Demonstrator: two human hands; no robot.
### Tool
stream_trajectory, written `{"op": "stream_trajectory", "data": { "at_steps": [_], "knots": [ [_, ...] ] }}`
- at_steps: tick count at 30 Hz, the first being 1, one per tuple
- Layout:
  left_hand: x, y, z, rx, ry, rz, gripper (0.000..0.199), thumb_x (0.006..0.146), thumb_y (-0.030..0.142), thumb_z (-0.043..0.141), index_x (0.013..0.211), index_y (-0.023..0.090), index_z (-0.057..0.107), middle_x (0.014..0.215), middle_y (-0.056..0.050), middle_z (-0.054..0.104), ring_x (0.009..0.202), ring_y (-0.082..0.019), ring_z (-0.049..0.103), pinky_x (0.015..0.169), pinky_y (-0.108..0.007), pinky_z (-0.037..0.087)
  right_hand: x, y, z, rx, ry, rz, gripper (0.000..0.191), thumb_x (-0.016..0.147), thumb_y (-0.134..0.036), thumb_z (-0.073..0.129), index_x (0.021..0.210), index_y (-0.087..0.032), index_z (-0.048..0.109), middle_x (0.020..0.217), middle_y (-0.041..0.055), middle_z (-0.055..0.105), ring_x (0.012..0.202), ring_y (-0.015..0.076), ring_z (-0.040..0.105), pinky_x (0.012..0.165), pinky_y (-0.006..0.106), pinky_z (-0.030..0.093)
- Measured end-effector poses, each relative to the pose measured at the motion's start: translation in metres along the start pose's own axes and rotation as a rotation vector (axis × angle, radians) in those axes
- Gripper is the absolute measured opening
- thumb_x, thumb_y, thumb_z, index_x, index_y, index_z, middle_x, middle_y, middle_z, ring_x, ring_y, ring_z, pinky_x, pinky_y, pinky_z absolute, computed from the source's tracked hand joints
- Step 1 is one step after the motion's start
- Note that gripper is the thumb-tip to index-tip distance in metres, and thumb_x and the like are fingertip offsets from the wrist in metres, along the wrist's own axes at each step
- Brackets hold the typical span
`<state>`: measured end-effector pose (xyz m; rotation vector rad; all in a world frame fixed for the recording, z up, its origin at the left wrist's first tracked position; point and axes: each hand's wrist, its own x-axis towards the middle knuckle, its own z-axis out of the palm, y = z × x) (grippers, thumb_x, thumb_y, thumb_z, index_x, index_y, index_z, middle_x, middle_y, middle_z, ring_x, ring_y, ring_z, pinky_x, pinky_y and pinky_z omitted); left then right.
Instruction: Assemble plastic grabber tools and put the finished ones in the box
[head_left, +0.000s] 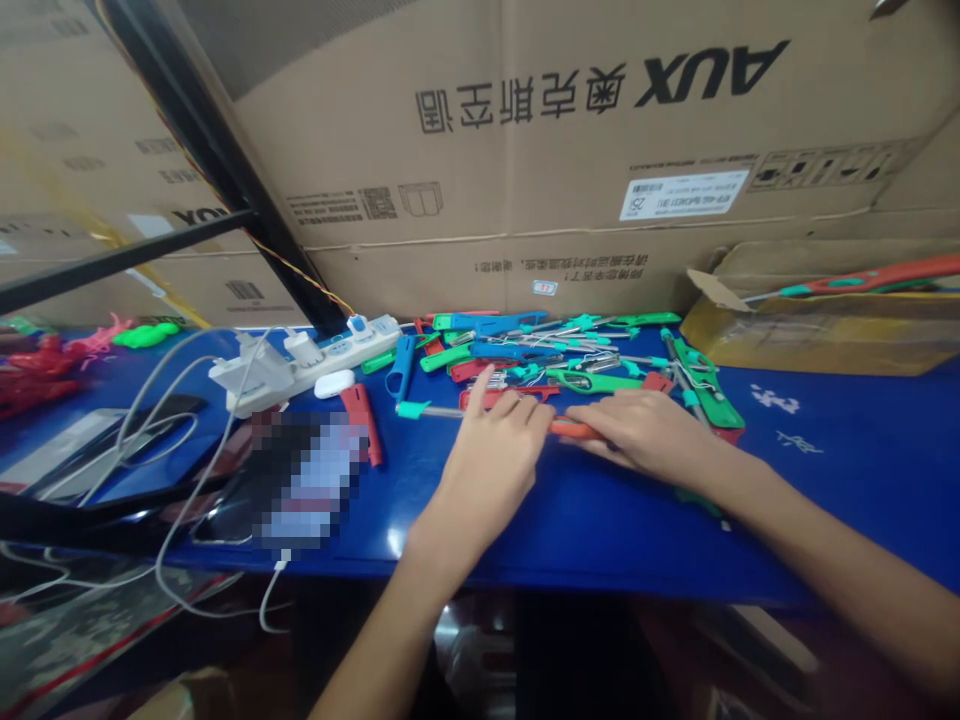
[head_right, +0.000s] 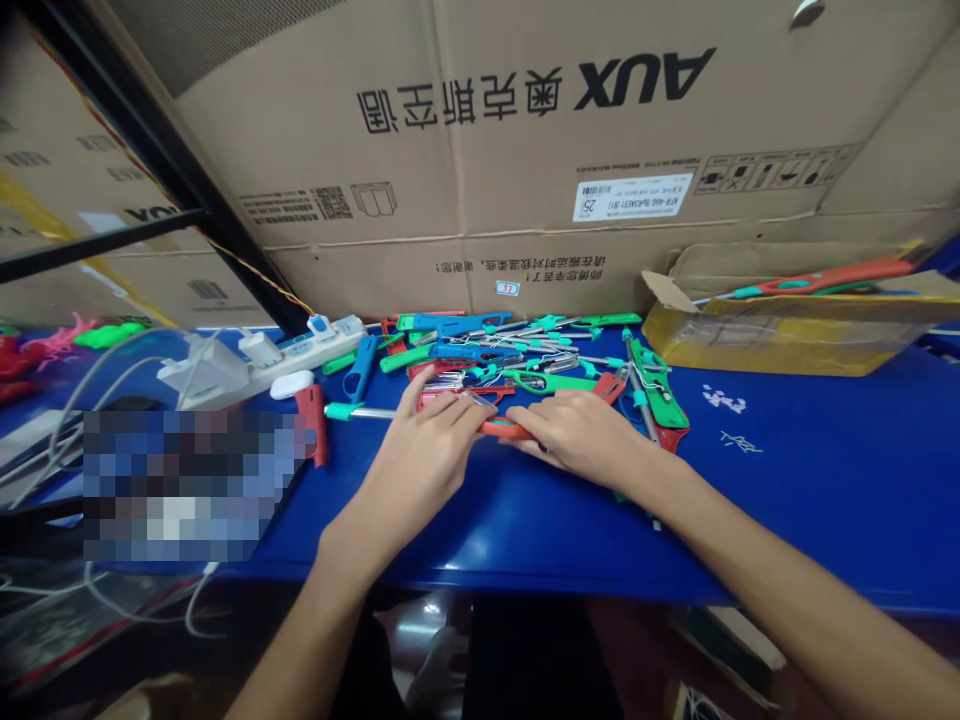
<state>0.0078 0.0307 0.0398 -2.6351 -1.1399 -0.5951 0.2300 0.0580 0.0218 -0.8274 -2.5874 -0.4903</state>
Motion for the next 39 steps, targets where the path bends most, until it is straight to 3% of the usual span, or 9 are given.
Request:
{"op": "stream_trajectory", "data": {
  "at_steps": [5, 8, 10, 15, 25, 29, 31, 36, 39],
  "knots": [
    [-0.014, 0.01, -0.01, -0.124, 0.524, -0.133, 0.044, 0.091, 0.015, 0.064, 0.132, 0.029, 0.057, 0.162, -0.007, 0.032, 0.151, -0.035, 0.026, 0.123, -0.065, 0.013, 0.001, 0.004, -0.007, -0.001, 0.05, 0.098, 0.03, 0.106, -0.026, 0.036, 0.108, -0.017, 0.064, 0.083, 0.0061, 0.075, 0.068, 0.0154, 0.067, 0.054, 0.025, 0.038],
    [-0.032, 0.01, -0.015, -0.241, 1.001, -0.346, 0.043, 0.091, 0.017, 0.065, 0.131, 0.029, 0.059, 0.158, -0.004, 0.036, 0.149, -0.032, 0.029, 0.124, -0.059, 0.019, 0.001, 0.005, -0.009, -0.028, 0.125, 0.106, 0.03, 0.106, -0.035, 0.042, 0.105, -0.016, 0.064, 0.079, 0.0043, 0.074, 0.063, 0.0145, 0.066, 0.051, 0.026, 0.037],
    [-0.042, 0.007, -0.014, -0.401, 1.166, -0.499, 0.036, 0.096, 0.021, 0.059, 0.132, 0.028, 0.059, 0.149, -0.005, 0.047, 0.141, -0.03, 0.043, 0.12, -0.055, 0.033, 0.0, 0.004, -0.009, -0.043, 0.162, 0.075, 0.033, 0.105, -0.041, 0.045, 0.099, -0.016, 0.065, 0.071, 0.0024, 0.072, 0.057, 0.0139, 0.064, 0.049, 0.026, 0.037],
    [-0.055, -0.006, -0.001, -0.927, 0.858, -0.775, 0.04, 0.102, 0.04, 0.051, 0.139, 0.024, 0.055, 0.137, -0.009, 0.062, 0.123, -0.025, 0.061, 0.099, -0.039, 0.053, -0.001, 0.001, -0.01, -0.013, 0.184, 0.013, 0.029, 0.106, -0.029, 0.041, 0.095, -0.018, 0.066, 0.068, 0.0014, 0.072, 0.054, 0.0119, 0.063, 0.05, 0.026, 0.039],
    [-0.056, 0.004, 0.007, -1.364, 0.852, -0.842, 0.025, 0.098, 0.04, 0.06, 0.103, 0.019, 0.072, 0.103, -0.007, 0.079, 0.104, -0.024, 0.073, 0.102, -0.04, 0.052, 0.0, -0.004, -0.012, 0.286, -0.021, 0.079, 0.042, 0.103, -0.048, 0.045, 0.096, -0.017, 0.072, 0.069, 0.0022, 0.07, 0.054, 0.0123, 0.058, 0.051, 0.028, 0.037],
    [-0.047, 0.026, 0.011, -1.338, 0.46, -0.662, 0.023, 0.096, 0.034, 0.062, 0.106, 0.019, 0.075, 0.123, -0.01, 0.072, 0.118, -0.026, 0.066, 0.105, -0.038, 0.05, 0.004, -0.006, -0.017, 0.588, -0.111, 0.135, 0.045, 0.098, -0.055, 0.052, 0.093, -0.017, 0.076, 0.065, -0.0006, 0.067, 0.052, 0.0093, 0.051, 0.053, 0.025, 0.037],
    [-0.042, 0.035, 0.014, -1.361, 0.386, -0.672, 0.025, 0.097, 0.035, 0.06, 0.109, 0.019, 0.075, 0.124, -0.01, 0.071, 0.114, -0.024, 0.067, 0.1, -0.036, 0.053, 0.004, -0.005, -0.02, 0.64, -0.138, 0.15, 0.042, 0.098, -0.053, 0.054, 0.096, -0.017, 0.076, 0.066, -0.001, 0.067, 0.052, 0.0086, 0.05, 0.053, 0.024, 0.036],
    [-0.04, 0.038, 0.018, -1.431, 0.512, -0.807, 0.041, 0.087, 0.031, 0.074, 0.127, 0.021, 0.066, 0.114, -0.007, 0.074, 0.096, -0.02, 0.072, 0.089, -0.03, 0.056, 0.002, 0.001, -0.022, 0.663, -0.188, 0.197, 0.037, 0.098, -0.048, 0.056, 0.104, -0.017, 0.076, 0.066, -0.0014, 0.068, 0.052, 0.0095, 0.052, 0.052, 0.024, 0.036],
    [-0.041, 0.035, 0.018, -1.444, 0.52, -0.796, 0.035, 0.088, 0.032, 0.073, 0.12, 0.019, 0.069, 0.116, -0.009, 0.074, 0.092, -0.019, 0.072, 0.089, -0.03, 0.057, 0.003, -0.002, -0.023, 0.694, -0.204, 0.205, 0.035, 0.1, -0.043, 0.055, 0.12, -0.021, 0.072, 0.09, 0.0029, 0.076, 0.066, 0.0126, 0.063, 0.061, 0.024, 0.044]
  ]
}}
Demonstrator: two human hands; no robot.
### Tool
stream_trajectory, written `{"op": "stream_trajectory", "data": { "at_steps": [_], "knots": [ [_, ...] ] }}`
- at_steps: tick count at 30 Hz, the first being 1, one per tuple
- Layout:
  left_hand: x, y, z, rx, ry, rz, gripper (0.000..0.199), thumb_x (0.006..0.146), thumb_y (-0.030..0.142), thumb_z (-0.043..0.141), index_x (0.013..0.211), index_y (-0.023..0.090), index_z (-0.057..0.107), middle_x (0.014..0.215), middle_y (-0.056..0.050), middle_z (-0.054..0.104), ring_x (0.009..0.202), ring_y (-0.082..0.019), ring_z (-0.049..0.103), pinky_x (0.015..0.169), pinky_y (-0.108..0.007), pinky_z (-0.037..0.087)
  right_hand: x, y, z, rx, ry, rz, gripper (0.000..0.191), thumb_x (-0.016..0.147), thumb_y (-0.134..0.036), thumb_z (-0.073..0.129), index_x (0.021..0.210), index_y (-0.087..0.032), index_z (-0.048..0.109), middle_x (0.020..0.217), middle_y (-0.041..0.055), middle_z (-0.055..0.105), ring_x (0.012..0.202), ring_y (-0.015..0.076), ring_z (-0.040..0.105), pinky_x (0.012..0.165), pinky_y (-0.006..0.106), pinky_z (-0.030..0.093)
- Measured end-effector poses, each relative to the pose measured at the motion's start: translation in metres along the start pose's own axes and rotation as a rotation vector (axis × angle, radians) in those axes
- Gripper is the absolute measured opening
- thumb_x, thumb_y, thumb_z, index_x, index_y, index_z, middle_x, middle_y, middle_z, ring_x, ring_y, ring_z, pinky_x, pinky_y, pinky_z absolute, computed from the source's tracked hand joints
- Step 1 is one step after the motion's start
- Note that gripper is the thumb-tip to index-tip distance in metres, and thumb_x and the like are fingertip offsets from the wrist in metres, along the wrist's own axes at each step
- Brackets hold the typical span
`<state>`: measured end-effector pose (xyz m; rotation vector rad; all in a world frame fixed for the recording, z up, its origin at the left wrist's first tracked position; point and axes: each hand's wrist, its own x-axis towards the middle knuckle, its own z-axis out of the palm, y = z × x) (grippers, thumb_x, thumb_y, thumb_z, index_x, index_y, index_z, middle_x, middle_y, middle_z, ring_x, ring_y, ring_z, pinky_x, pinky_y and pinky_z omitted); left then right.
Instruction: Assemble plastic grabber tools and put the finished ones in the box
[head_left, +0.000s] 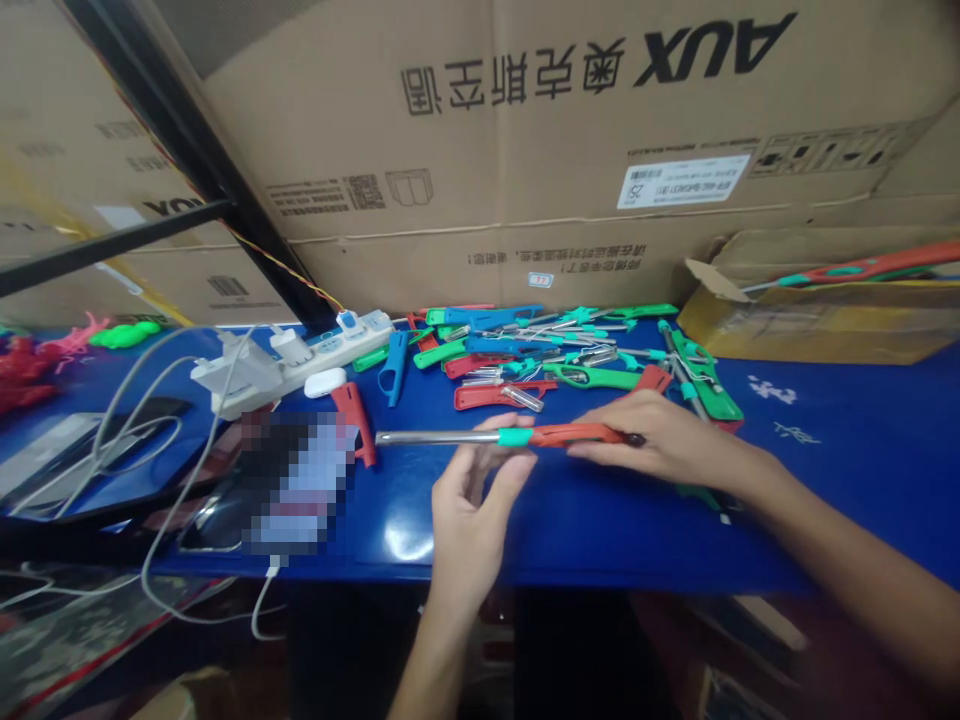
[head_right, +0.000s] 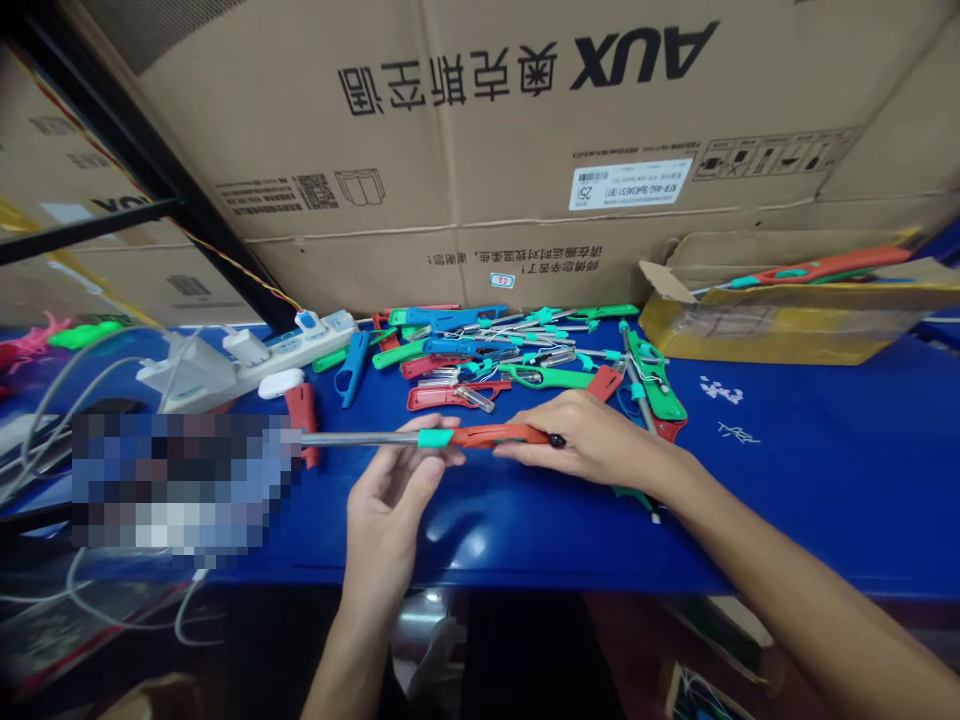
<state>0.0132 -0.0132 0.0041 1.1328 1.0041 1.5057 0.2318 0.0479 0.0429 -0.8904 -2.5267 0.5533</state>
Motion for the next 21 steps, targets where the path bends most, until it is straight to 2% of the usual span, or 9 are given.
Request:
{"op": "stream_trajectory", "data": {
  "at_steps": [2, 4, 10, 12, 16, 21],
  "knots": [
    [0.001, -0.001, -0.002, 0.013, 0.027, -0.009, 0.028, 0.09, 0.032, 0.071, 0.115, 0.018, 0.072, 0.115, -0.009, 0.075, 0.087, -0.018, 0.073, 0.086, -0.031, 0.058, 0.001, -0.005, 0.002, 0.03, -0.007, -0.022, 0.037, 0.101, -0.039, 0.052, 0.132, -0.025, 0.065, 0.114, 0.005, 0.075, 0.082, 0.0151, 0.069, 0.071, 0.025, 0.05],
    [0.001, -0.002, -0.003, 0.037, 0.038, -0.011, 0.024, 0.089, 0.03, 0.072, 0.11, 0.018, 0.074, 0.114, -0.008, 0.075, 0.084, -0.018, 0.073, 0.085, -0.031, 0.059, 0.001, -0.008, 0.005, 0.03, -0.013, -0.043, 0.037, 0.102, -0.038, 0.05, 0.135, -0.027, 0.063, 0.122, 0.0052, 0.073, 0.09, 0.0162, 0.07, 0.076, 0.026, 0.051],
    [-0.001, -0.005, -0.002, 0.141, -0.075, 0.045, 0.011, 0.087, 0.024, 0.074, 0.097, 0.021, 0.078, 0.118, -0.007, 0.072, 0.114, -0.024, 0.066, 0.103, -0.037, 0.052, 0.004, -0.007, 0.013, -0.101, -0.01, -0.038, 0.039, 0.099, -0.052, 0.052, 0.101, -0.019, 0.072, 0.084, 0.0028, 0.075, 0.068, 0.0153, 0.067, 0.06, 0.026, 0.044],
    [0.0, -0.005, -0.001, 0.139, -0.079, 0.047, 0.011, 0.086, 0.024, 0.075, 0.096, 0.021, 0.078, 0.118, -0.006, 0.071, 0.114, -0.024, 0.065, 0.1, -0.035, 0.053, 0.004, -0.007, 0.016, -0.107, -0.006, -0.049, 0.036, 0.102, -0.048, 0.049, 0.102, -0.02, 0.072, 0.087, 0.0034, 0.076, 0.071, 0.015, 0.068, 0.061, 0.025, 0.044],
    [0.001, -0.006, -0.002, 0.12, -0.058, 0.028, 0.013, 0.086, 0.027, 0.075, 0.098, 0.022, 0.078, 0.108, -0.005, 0.071, 0.107, -0.021, 0.067, 0.094, -0.03, 0.055, 0.003, -0.01, 0.019, -0.125, 0.062, -0.11, 0.033, 0.102, -0.044, 0.05, 0.117, -0.022, 0.07, 0.107, 0.0057, 0.077, 0.087, 0.0172, 0.072, 0.071, 0.026, 0.048],
    [0.0, -0.005, -0.002, 0.13, -0.094, 0.062, 0.016, 0.092, 0.03, 0.069, 0.102, 0.023, 0.079, 0.111, -0.005, 0.072, 0.108, -0.021, 0.067, 0.097, -0.031, 0.053, 0.0, -0.014, 0.018, -0.144, 0.096, -0.135, 0.034, 0.104, -0.041, 0.047, 0.102, -0.018, 0.072, 0.09, 0.0046, 0.077, 0.071, 0.014, 0.069, 0.063, 0.025, 0.044]
  ]
}}
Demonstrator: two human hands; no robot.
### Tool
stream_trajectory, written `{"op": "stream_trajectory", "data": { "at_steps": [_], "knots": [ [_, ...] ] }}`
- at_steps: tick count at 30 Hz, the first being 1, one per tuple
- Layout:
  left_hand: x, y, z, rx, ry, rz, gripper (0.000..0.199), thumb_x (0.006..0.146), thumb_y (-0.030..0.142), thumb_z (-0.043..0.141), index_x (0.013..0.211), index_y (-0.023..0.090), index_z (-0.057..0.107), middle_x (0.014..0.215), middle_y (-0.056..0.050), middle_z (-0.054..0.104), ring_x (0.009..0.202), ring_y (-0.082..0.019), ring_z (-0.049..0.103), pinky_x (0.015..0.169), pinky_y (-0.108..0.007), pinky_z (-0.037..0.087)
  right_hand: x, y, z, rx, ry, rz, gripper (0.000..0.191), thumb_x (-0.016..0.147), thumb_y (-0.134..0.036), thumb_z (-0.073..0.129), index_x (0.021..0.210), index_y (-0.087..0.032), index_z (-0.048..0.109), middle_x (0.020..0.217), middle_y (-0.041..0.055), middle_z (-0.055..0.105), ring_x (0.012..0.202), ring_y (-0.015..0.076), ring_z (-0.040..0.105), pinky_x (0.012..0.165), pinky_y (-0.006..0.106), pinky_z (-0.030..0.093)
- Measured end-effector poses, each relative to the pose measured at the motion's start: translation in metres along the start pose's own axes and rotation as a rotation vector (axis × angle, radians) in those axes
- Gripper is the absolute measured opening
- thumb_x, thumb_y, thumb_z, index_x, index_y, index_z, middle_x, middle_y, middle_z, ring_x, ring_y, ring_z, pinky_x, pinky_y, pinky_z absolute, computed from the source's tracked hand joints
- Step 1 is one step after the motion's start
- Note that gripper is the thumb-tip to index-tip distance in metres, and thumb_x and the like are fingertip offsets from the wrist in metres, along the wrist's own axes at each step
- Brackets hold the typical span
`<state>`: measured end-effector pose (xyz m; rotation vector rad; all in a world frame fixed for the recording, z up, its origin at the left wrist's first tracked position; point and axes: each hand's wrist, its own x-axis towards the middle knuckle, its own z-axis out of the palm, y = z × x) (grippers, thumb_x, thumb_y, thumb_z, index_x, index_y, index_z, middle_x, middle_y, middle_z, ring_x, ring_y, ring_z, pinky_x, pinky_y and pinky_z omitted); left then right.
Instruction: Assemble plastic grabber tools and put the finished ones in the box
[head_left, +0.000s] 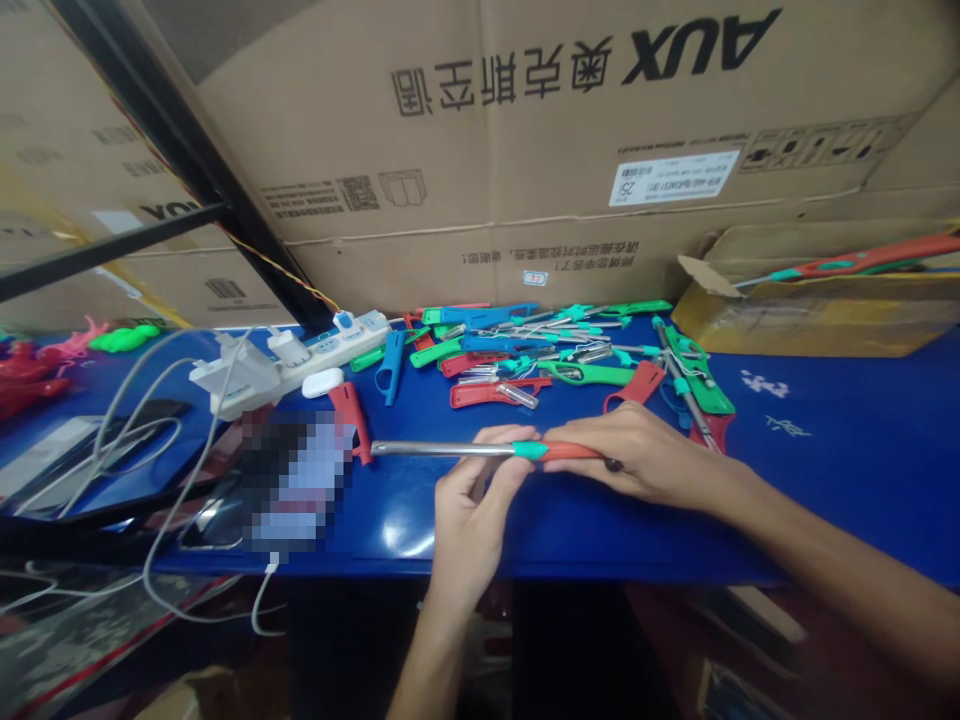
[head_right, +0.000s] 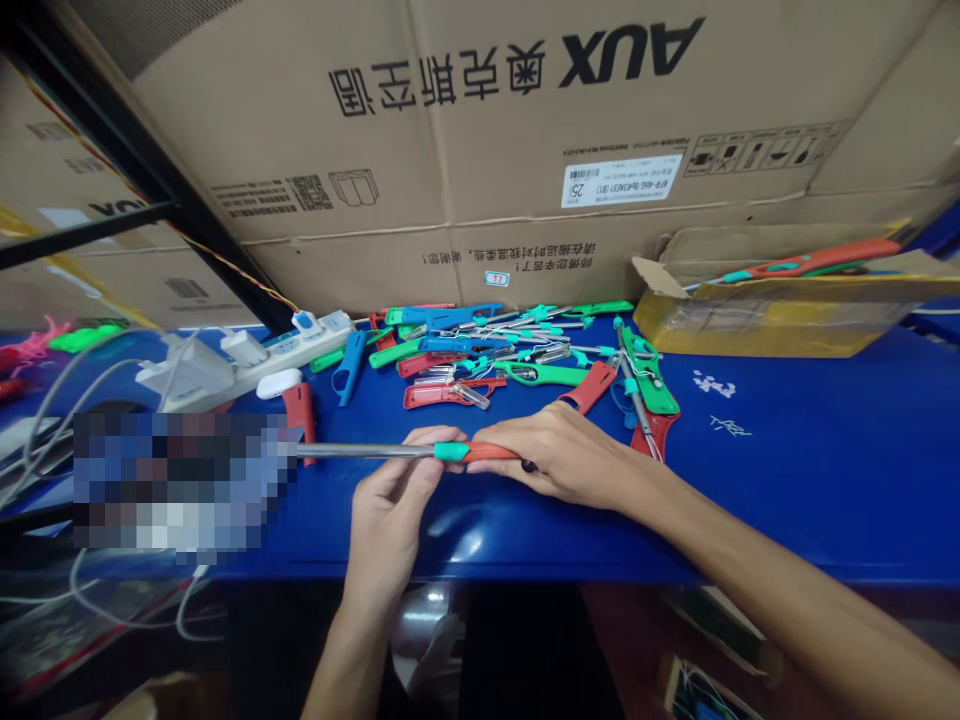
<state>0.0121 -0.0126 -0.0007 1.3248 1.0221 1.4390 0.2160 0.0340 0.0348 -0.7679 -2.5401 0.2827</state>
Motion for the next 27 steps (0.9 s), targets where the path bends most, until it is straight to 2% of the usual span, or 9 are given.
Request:
{"op": "stream_trajectory", "data": {
  "at_steps": [4, 14, 19, 21, 23, 25, 27],
  "knots": [
    [0.0, 0.001, 0.0, 0.074, 0.009, 0.053, 0.015, 0.093, 0.031, 0.068, 0.097, 0.023, 0.08, 0.107, -0.005, 0.073, 0.105, -0.021, 0.067, 0.097, -0.033, 0.052, 0.0, -0.002, -0.001, 0.002, 0.002, -0.01, 0.035, 0.104, -0.042, 0.047, 0.099, -0.017, 0.071, 0.084, 0.0035, 0.075, 0.066, 0.0126, 0.065, 0.06, 0.026, 0.041],
    [0.001, 0.004, 0.001, 0.22, -0.029, 0.128, 0.02, 0.098, 0.031, 0.06, 0.1, 0.023, 0.078, 0.102, -0.005, 0.073, 0.103, -0.022, 0.065, 0.099, -0.035, 0.046, 0.001, -0.002, 0.001, 0.131, 0.012, 0.012, 0.034, 0.102, -0.04, 0.05, 0.1, -0.016, 0.074, 0.09, 0.007, 0.076, 0.073, 0.0149, 0.068, 0.066, 0.025, 0.047],
    [0.002, 0.001, 0.004, 0.198, -0.047, 0.121, 0.019, 0.099, 0.03, 0.058, 0.103, 0.022, 0.075, 0.108, -0.004, 0.071, 0.108, -0.021, 0.064, 0.102, -0.034, 0.045, 0.009, 0.001, 0.004, 0.236, 0.018, 0.02, 0.036, 0.1, -0.043, 0.054, 0.093, -0.014, 0.074, 0.077, 0.0035, 0.073, 0.062, 0.0111, 0.062, 0.06, 0.022, 0.043],
    [0.002, 0.001, 0.005, 0.174, -0.084, 0.119, 0.019, 0.099, 0.031, 0.057, 0.104, 0.022, 0.073, 0.113, -0.005, 0.069, 0.112, -0.021, 0.062, 0.1, -0.033, 0.047, 0.011, 0.003, 0.005, 0.278, 0.012, 0.015, 0.037, 0.101, -0.044, 0.053, 0.097, -0.014, 0.074, 0.072, 0.0019, 0.072, 0.058, 0.0097, 0.059, 0.058, 0.022, 0.042],
    [0.0, 0.0, 0.006, 0.175, -0.093, 0.137, 0.02, 0.1, 0.032, 0.056, 0.103, 0.022, 0.073, 0.117, -0.006, 0.067, 0.116, -0.021, 0.061, 0.102, -0.032, 0.046, 0.011, 0.005, 0.005, 0.274, 0.001, 0.017, 0.04, 0.099, -0.047, 0.054, 0.108, -0.013, 0.073, 0.07, 0.0013, 0.072, 0.053, 0.0089, 0.057, 0.055, 0.021, 0.04],
    [-0.001, 0.0, 0.005, 0.16, -0.002, 0.118, 0.022, 0.101, 0.034, 0.055, 0.101, 0.021, 0.073, 0.113, -0.006, 0.068, 0.11, -0.02, 0.063, 0.098, -0.031, 0.048, 0.01, 0.01, 0.003, 0.221, -0.012, 0.049, 0.047, 0.097, -0.052, 0.057, 0.119, -0.012, 0.071, 0.074, 0.0032, 0.075, 0.053, 0.0093, 0.058, 0.054, 0.022, 0.039],
    [-0.001, -0.002, 0.004, 0.06, 0.182, 0.039, 0.027, 0.101, 0.039, 0.053, 0.102, 0.019, 0.07, 0.099, -0.005, 0.071, 0.09, -0.016, 0.067, 0.087, -0.028, 0.052, 0.007, 0.016, -0.001, 0.194, -0.034, 0.108, 0.049, 0.097, -0.052, 0.057, 0.122, -0.011, 0.07, 0.079, 0.0054, 0.076, 0.057, 0.0104, 0.061, 0.057, 0.022, 0.042]
  ]
}}
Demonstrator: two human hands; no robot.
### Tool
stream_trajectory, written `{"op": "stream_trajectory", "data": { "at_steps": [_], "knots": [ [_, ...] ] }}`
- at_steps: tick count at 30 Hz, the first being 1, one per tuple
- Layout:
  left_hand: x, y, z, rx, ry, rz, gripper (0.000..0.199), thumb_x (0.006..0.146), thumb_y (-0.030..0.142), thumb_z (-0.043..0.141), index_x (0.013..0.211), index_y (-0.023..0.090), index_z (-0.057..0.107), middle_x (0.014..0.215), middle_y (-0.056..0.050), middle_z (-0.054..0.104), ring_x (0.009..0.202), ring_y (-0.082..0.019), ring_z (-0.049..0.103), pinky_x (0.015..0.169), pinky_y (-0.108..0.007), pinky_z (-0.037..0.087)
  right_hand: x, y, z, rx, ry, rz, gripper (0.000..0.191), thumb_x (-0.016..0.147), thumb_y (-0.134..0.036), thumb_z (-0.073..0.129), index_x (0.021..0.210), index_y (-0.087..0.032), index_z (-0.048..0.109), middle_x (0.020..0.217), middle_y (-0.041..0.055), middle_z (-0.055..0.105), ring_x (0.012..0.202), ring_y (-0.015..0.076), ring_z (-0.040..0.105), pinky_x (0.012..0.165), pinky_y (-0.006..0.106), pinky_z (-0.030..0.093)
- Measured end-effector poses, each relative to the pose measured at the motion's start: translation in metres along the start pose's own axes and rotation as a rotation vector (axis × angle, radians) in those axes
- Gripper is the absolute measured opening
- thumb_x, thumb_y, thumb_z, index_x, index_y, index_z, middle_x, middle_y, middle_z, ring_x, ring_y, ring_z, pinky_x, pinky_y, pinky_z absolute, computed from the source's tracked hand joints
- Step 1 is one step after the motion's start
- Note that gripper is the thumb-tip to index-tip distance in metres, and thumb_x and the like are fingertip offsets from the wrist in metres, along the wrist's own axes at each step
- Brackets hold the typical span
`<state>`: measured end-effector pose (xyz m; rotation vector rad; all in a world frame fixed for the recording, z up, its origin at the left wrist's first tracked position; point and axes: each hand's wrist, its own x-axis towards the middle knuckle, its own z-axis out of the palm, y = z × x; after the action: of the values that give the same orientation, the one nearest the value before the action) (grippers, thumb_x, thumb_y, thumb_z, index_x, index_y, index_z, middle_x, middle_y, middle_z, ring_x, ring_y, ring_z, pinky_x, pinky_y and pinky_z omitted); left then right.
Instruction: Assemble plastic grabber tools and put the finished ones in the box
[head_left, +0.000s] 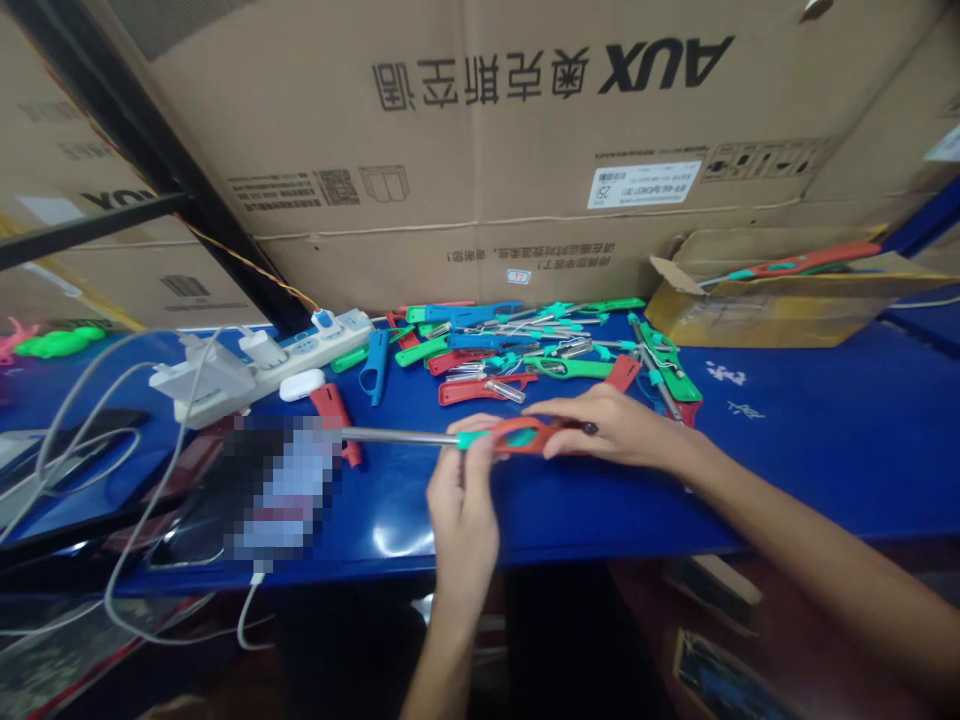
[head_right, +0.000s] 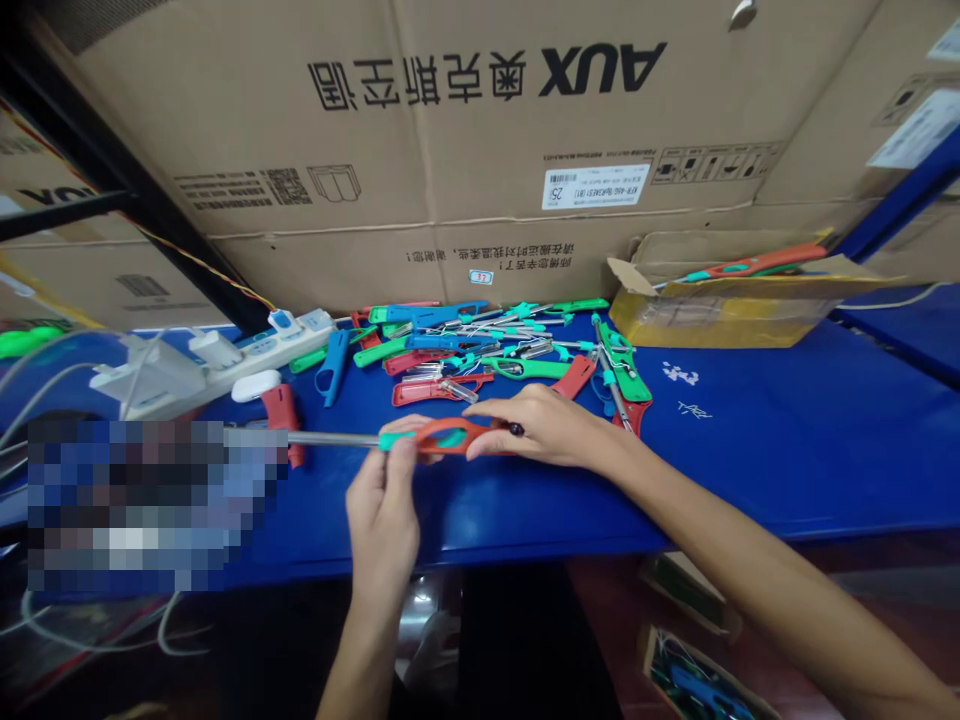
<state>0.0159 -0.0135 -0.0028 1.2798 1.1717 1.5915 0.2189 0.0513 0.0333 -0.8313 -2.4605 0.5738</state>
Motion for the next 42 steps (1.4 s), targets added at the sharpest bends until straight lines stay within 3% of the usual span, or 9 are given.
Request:
{"op": "stream_trajectory", "data": {
  "at_steps": [5, 11, 13, 17, 21, 25, 28, 35, 42],
  "knots": [
    [0.002, -0.005, -0.002, -0.309, 0.197, -0.173, 0.038, 0.097, 0.053, 0.056, 0.1, 0.016, 0.063, 0.076, -0.003, 0.072, 0.054, -0.011, 0.061, 0.059, -0.024, 0.051, -0.002, 0.008, -0.009, 0.08, -0.073, 0.119, 0.041, 0.1, -0.044, 0.054, 0.124, -0.015, 0.069, 0.072, 0.0009, 0.073, 0.056, 0.0104, 0.062, 0.059, 0.022, 0.044],
    [0.001, -0.002, 0.0, -0.204, 0.059, -0.23, 0.034, 0.092, 0.049, 0.064, 0.099, 0.016, 0.059, 0.054, 0.002, 0.065, 0.048, -0.014, 0.064, 0.05, -0.021, 0.047, -0.004, 0.011, -0.021, -0.033, -0.102, 0.156, 0.036, 0.1, -0.047, 0.052, 0.113, -0.022, 0.074, 0.087, 0.0024, 0.078, 0.073, 0.0146, 0.07, 0.067, 0.025, 0.049],
    [0.0, 0.0, 0.001, -0.152, -0.005, -0.255, 0.032, 0.092, 0.048, 0.064, 0.096, 0.016, 0.06, 0.055, 0.002, 0.066, 0.043, -0.012, 0.06, 0.048, -0.02, 0.045, -0.016, 0.009, -0.034, -0.261, 0.045, 0.195, 0.037, 0.098, -0.049, 0.053, 0.112, -0.024, 0.075, 0.095, 0.0041, 0.079, 0.079, 0.0175, 0.072, 0.072, 0.028, 0.049],
    [-0.003, 0.001, 0.002, -0.035, -0.037, -0.268, 0.033, 0.094, 0.05, 0.06, 0.091, 0.017, 0.06, 0.056, 0.005, 0.063, 0.035, -0.007, 0.048, 0.042, -0.019, 0.036, -0.076, -0.001, -0.048, -0.576, 0.488, 0.385, 0.042, 0.099, -0.052, 0.048, 0.108, -0.024, 0.077, 0.111, 0.0082, 0.077, 0.098, 0.0225, 0.073, 0.083, 0.032, 0.05],
    [-0.004, -0.004, 0.001, 0.064, -0.09, -0.278, 0.039, 0.097, 0.056, 0.051, 0.087, 0.02, 0.059, 0.045, 0.007, 0.053, 0.044, -0.012, 0.055, 0.053, -0.021, 0.043, -0.162, -0.001, -0.034, -0.706, 0.548, 0.684, 0.057, 0.094, -0.07, 0.042, 0.098, -0.028, 0.079, 0.106, 0.007, 0.078, 0.098, 0.0277, 0.072, 0.079, 0.036, 0.05],
    [-0.005, -0.009, 0.0, 0.192, -0.143, -0.296, 0.042, 0.098, 0.059, 0.047, 0.082, 0.021, 0.058, 0.047, 0.004, 0.057, 0.052, -0.016, 0.061, 0.059, -0.025, 0.044, -0.206, 0.009, -0.028, -0.573, 0.491, 1.168, 0.034, 0.081, -0.054, 0.073, 0.103, -0.028, 0.079, 0.094, 0.0069, 0.078, 0.075, 0.0245, 0.071, 0.063, 0.033, 0.046],
    [-0.005, -0.01, 0.0, 0.297, -0.208, -0.276, 0.04, 0.097, 0.058, 0.05, 0.081, 0.022, 0.057, 0.051, 0.005, 0.06, 0.05, -0.015, 0.059, 0.06, -0.025, 0.043, -0.202, 0.017, -0.037, -0.546, 0.507, 1.277, 0.033, 0.081, -0.043, 0.077, 0.109, -0.025, 0.078, 0.086, 0.0079, 0.076, 0.073, 0.0234, 0.068, 0.064, 0.032, 0.044],
    [-0.003, -0.008, 0.002, 0.378, -0.23, -0.266, 0.042, 0.095, 0.061, 0.051, 0.078, 0.023, 0.058, 0.056, 0.005, 0.064, 0.051, -0.015, 0.059, 0.06, -0.026, 0.043, -0.189, 0.039, -0.052, -0.512, 0.477, 1.201, 0.028, 0.088, -0.039, 0.07, 0.11, -0.024, 0.076, 0.103, 0.0095, 0.076, 0.087, 0.0252, 0.066, 0.07, 0.031, 0.041],
    [-0.004, -0.007, 0.003, 0.372, -0.228, -0.279, 0.045, 0.093, 0.065, 0.051, 0.077, 0.023, 0.058, 0.056, 0.004, 0.064, 0.05, -0.015, 0.058, 0.059, -0.026, 0.043, -0.187, 0.046, -0.056, -0.509, 0.439, 1.279, 0.025, 0.088, -0.044, 0.063, 0.101, -0.024, 0.073, 0.096, 0.0082, 0.076, 0.087, 0.0266, 0.065, 0.07, 0.031, 0.041]
  ]
}}
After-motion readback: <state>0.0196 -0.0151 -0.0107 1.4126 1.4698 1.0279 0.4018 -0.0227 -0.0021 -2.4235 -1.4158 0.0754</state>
